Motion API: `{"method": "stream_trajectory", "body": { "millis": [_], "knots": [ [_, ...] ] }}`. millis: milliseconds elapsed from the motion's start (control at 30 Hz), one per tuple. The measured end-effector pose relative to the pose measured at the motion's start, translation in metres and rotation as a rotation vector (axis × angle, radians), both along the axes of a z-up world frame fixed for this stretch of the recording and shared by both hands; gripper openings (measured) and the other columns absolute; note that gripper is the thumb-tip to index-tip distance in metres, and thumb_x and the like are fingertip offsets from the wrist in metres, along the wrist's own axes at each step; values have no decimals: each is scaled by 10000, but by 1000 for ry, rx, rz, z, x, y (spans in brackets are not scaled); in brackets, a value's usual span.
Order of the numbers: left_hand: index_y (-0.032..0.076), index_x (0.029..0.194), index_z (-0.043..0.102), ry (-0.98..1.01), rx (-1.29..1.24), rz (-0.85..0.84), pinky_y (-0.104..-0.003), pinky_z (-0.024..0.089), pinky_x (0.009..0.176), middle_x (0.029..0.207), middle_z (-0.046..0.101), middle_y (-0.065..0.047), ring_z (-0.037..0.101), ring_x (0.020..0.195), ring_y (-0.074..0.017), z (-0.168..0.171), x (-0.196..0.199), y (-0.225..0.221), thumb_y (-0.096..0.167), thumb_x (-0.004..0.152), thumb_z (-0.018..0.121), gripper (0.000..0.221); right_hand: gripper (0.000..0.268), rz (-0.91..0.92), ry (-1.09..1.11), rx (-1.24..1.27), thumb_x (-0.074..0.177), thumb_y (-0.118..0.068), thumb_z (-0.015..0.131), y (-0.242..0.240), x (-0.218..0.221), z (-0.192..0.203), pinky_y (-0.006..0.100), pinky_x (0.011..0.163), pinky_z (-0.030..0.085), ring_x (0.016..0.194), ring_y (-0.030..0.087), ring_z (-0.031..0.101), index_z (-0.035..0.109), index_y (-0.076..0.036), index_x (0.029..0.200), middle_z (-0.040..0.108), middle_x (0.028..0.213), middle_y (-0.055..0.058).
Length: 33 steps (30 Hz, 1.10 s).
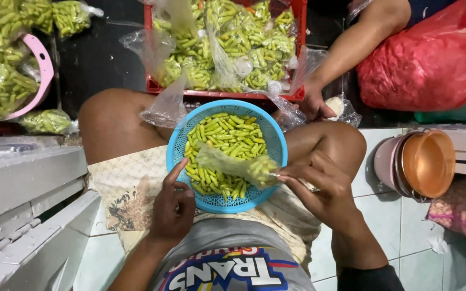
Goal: The person sorts green peppers by hand from a blue bowl into small plastic bags, tying them and placing them into a red crate.
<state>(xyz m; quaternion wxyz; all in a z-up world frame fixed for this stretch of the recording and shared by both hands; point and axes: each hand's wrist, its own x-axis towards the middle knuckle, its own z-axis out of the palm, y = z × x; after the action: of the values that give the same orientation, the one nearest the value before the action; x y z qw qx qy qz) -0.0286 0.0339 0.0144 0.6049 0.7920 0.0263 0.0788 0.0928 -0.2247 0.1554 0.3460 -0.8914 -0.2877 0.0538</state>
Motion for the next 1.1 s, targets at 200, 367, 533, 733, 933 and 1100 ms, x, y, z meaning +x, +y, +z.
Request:
{"method": "stream_trajectory", "body": {
  "millis": [200,367,533,733,933,1100],
  "knots": [
    [-31,990,549,-40,1,67,-288,518,685,1616,345,-280,620,766,-176,-8,-7,0,3,903,546,93,134,-99,38,62,768,2,772,10,-11,47,228,639,482,700,123,609,774,-19,900,673,798,50],
    [-13,1015,521,-52,15,83,-313,530,699,1622,301,-323,628,780,-200,-17,-9,-2,12,900,557,123,131,-256,-142,61,732,-24,790,5,-25,70,269,691,466,720,154,561,754,-34,858,619,809,69],
    [-4,941,517,-63,34,93,-332,525,685,1613,292,-356,622,726,-186,-18,-5,-5,35,898,572,80,215,-97,-81,-89,700,-13,823,-20,-3,75,269,720,538,806,165,672,757,-27,904,708,903,88],
    [-80,1239,479,-6,70,62,-314,547,628,1636,335,-259,664,734,-192,-18,-7,-6,-13,854,583,404,240,-111,-220,205,823,115,680,-20,9,70,316,881,627,1032,291,724,617,55,1046,688,1096,238],
    [-81,1543,269,47,-6,54,-249,441,536,692,668,-34,578,605,-119,-6,0,-1,-27,850,545,748,323,-150,-252,380,1067,141,481,-68,30,51,376,1186,609,1188,255,636,473,-19,1347,559,1316,179],
    [3,1559,329,165,-20,26,-247,361,441,612,603,0,465,448,-95,4,6,-2,-19,839,568,759,259,-177,-97,177,973,269,464,-82,56,48,349,1132,554,1178,272,603,553,93,1140,546,1321,232]
  ]
}}
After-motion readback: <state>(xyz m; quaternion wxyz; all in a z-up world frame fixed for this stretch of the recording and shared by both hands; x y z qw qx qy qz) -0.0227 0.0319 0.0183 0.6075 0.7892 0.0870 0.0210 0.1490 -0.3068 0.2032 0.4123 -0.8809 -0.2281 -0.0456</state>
